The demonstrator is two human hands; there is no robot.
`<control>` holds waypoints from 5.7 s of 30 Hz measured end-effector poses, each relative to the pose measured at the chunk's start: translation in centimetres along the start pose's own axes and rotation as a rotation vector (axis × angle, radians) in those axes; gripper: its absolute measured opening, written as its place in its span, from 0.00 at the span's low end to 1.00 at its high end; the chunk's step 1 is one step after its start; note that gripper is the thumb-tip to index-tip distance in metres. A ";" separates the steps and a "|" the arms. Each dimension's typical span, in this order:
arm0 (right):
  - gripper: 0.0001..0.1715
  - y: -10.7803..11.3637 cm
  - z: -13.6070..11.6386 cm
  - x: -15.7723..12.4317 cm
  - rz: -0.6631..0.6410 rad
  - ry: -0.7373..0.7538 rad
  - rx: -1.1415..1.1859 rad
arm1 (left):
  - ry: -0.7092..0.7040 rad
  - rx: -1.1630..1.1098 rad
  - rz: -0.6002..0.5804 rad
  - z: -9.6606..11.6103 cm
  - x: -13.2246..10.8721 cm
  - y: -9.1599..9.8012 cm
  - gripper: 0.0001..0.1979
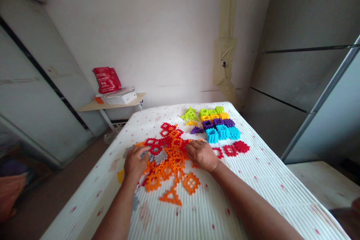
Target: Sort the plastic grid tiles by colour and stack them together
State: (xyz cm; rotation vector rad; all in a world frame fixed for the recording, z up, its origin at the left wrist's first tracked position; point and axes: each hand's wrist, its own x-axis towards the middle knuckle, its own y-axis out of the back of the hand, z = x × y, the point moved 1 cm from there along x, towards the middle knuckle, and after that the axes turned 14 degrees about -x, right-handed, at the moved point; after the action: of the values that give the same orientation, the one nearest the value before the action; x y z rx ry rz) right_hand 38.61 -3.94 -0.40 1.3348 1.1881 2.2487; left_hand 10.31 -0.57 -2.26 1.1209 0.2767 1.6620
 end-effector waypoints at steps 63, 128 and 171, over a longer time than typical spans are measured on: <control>0.29 1.2 -2.9 1.4 -0.012 -0.224 0.266 | 0.541 -1.042 -0.010 7.4 -0.7 -2.4 0.24; 0.05 2.9 5.0 -9.8 -0.434 -0.825 -0.312 | 0.566 -1.200 -0.100 8.9 -3.8 -4.3 0.18; 0.10 2.0 4.8 -9.2 -0.483 -0.774 -0.338 | 0.535 -1.202 -0.109 8.8 -3.6 -4.2 0.18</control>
State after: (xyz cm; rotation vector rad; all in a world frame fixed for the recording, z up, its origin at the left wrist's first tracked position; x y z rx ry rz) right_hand 47.86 -8.14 -3.24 1.3839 0.7010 1.3159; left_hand 19.72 -4.91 -2.28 -0.2329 -0.3174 1.5770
